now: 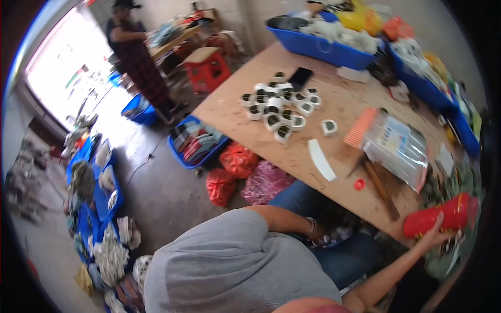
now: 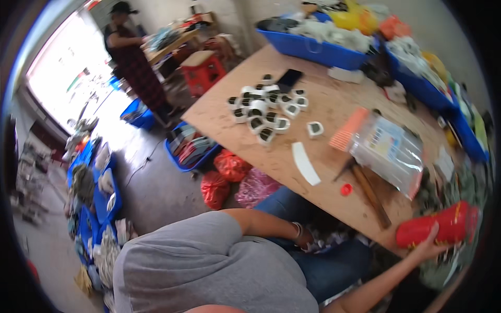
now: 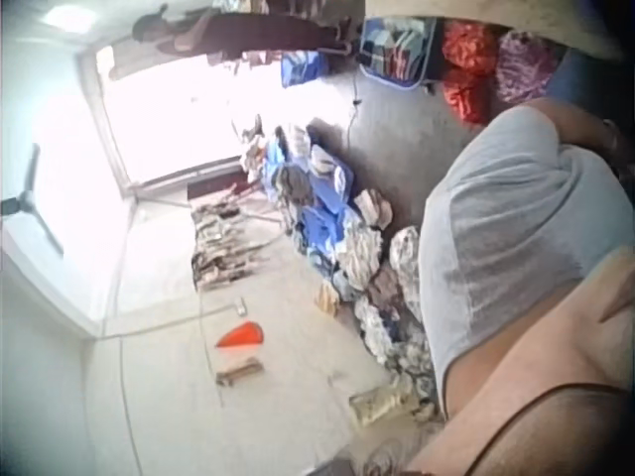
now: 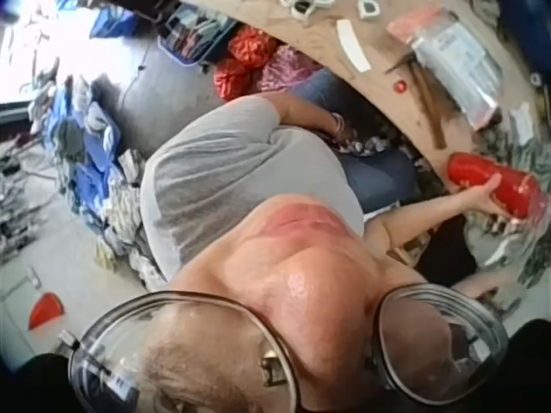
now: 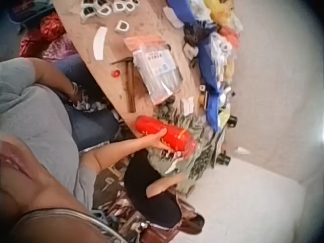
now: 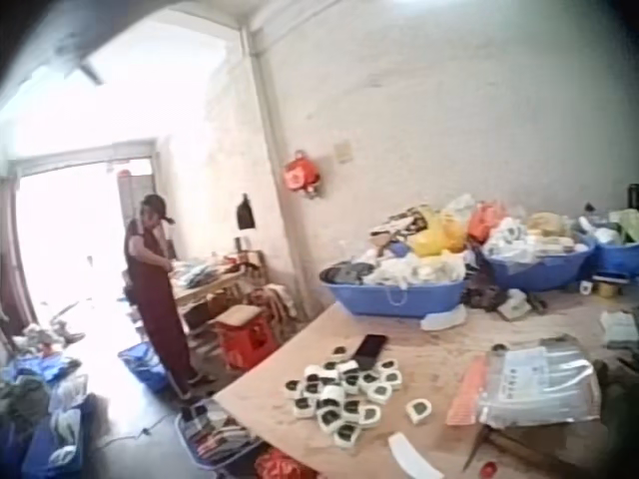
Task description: The person opens a beverage bottle, pours a drink into a small plastic cup, hands the cup to a coworker, and places the bottle onto the table.
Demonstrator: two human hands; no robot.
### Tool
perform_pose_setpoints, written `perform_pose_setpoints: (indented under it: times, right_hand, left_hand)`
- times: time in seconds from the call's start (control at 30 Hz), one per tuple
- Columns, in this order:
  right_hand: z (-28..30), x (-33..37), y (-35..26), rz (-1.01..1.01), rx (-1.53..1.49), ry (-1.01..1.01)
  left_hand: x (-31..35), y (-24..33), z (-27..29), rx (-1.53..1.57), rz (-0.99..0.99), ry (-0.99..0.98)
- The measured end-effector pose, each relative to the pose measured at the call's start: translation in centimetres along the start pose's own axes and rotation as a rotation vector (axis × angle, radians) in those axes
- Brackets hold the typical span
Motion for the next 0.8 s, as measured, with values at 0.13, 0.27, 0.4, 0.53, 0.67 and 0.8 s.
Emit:
perform_pose_setpoints:
  times: [0.13,0.27,0.4,0.53,0.67,0.8]
  right_hand:
    - [-2.9,-1.4,-4.2,0.051,-0.084,-0.050]
    - [-2.9,-0.4,-2.9,0.113,-0.096,-0.049]
    - [1.1,-0.8,-3.2,0.119,0.026,0.024]
    - [-3.3,1.1,-4.9,0.069,-0.036,-0.042]
    - [-6.3,4.0,-1.7,-0.002,-0.385,-0.169]
    - [-3.3,4.8,-5.3,0.006,-0.348,-0.177]
  left_hand:
    - [-7.1,-2.6,-5.1,-0.239,-0.105,-0.061]
    - [-3.7,-1.1,-3.7,-0.044,-0.010,-0.066]
    - [-3.0,0.8,-3.1,-0.125,-0.055,-0.057]
    - [-0.8,-0.9,-1.6,-0.037,0.068,-0.038]
    - [0.1,-2.4,-2.9,-0.139,0.047,0.121]
    - [-0.7,-1.5,-3.0,-0.208,-0.037,0.072]
Point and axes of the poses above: each hand's wrist, its own x-axis away from the middle knuckle, its own z-axis out of the back of the hand, y = z × x, the point moved 8 cm from there along -x, towards the middle knuckle, and after that the axes turned 3 degrees about -y, right-handed, at the moved point
